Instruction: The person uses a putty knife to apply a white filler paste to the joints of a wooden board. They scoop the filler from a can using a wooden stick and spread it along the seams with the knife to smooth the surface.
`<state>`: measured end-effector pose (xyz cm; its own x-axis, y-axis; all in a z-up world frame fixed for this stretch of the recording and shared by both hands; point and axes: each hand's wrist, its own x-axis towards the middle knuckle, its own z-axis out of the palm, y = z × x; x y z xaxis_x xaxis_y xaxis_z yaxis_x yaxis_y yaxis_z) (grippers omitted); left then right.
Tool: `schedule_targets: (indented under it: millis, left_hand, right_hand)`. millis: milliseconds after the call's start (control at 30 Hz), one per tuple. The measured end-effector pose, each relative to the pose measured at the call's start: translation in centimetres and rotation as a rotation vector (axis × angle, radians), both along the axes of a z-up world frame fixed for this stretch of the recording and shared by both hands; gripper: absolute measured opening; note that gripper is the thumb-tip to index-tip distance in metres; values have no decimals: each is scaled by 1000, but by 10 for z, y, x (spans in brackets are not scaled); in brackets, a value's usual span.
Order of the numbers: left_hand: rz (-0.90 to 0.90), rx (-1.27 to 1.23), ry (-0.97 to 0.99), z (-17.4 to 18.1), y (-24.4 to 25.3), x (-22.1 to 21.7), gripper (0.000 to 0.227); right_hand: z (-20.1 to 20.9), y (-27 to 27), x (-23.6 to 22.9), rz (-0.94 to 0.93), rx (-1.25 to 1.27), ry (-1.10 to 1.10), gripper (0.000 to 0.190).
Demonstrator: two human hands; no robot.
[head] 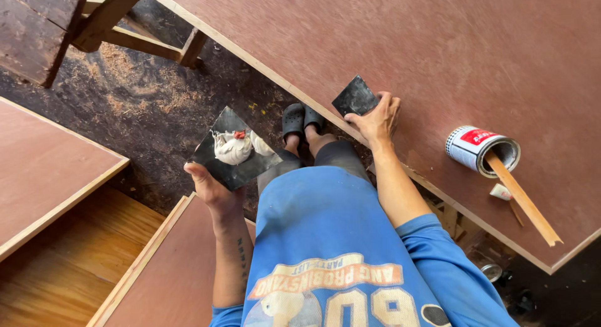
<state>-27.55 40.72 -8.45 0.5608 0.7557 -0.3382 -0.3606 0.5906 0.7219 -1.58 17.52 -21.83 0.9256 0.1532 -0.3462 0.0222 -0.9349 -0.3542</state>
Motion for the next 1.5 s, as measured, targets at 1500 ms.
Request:
schedule_targets:
  millis: [1500]
  left_hand:
    - [131, 55, -160, 28, -1, 67, 63]
  right_hand:
    - [-3, -10, 60, 267, -1, 232, 46]
